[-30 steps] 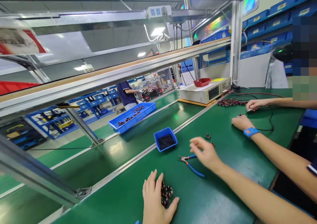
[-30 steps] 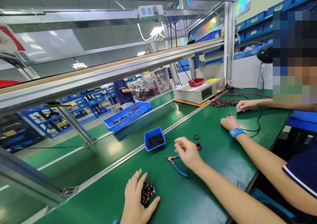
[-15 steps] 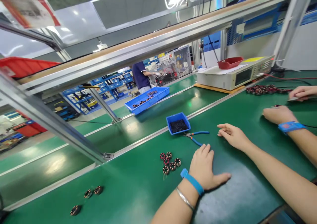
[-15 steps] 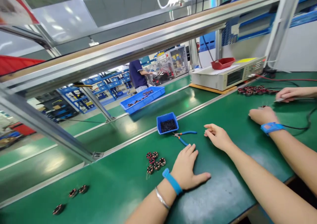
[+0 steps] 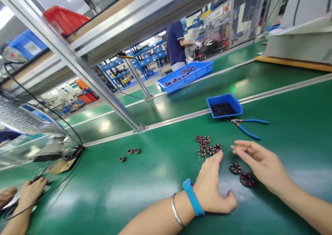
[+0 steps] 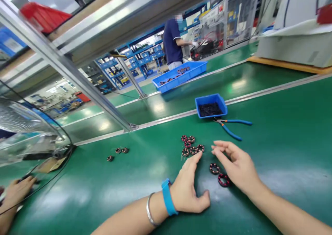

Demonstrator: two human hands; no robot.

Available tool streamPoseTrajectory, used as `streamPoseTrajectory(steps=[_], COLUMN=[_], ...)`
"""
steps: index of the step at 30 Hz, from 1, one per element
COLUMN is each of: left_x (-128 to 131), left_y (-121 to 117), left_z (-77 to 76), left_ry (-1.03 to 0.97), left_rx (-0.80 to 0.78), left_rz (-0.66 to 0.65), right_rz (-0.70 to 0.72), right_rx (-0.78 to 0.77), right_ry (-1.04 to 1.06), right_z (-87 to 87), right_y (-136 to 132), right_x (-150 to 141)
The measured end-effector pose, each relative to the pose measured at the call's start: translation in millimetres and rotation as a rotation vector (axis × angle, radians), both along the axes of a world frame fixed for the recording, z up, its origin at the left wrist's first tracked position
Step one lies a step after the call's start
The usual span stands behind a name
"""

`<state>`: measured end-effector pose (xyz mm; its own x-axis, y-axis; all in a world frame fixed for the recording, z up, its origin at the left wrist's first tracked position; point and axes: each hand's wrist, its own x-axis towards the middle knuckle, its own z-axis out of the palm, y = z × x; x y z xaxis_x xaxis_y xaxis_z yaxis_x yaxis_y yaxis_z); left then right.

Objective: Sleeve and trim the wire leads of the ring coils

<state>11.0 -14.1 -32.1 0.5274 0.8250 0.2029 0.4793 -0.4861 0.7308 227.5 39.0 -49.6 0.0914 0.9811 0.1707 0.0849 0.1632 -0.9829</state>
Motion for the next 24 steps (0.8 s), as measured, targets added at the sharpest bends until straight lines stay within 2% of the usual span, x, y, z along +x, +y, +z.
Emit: streamPoseTrajectory(steps=[3,7,12,14,18,21,24], left_x=[-23,-28,-18,-13,-5,-5,-10], left_y=[-12,-22,-22,-20,-18,-21,-22], left_z=[-0.5,-0.5,4.1,9.0,17.6,16.1,9.4], left_ry=[0.038,0.102,0.071,0.069,0.212,0.301,0.344], left_rx=[0.058,0.108,0.132,0.142,0.119,0.15,0.172], left_rz=[0.059,0.072,0.137,0.113,0.026,0.047,0.077], right_rz=[-0.007,-0.002,0.126,0.172,0.282,0.369,0.416], right_rx=[0.016,0.029,-0.065,-0.108,-0.203,-0.221,-0.169], right_ry=[0.039,0.059,0.002,-0.02,-0.097,-0.168,-0.228], right_z=[16.1,24.7,21.0,21.1,20.9,18.8,19.4], right_y=[26,43,21,12,8,8,5], right_x=[-7,-19,-28,-25,-17,-14,-13])
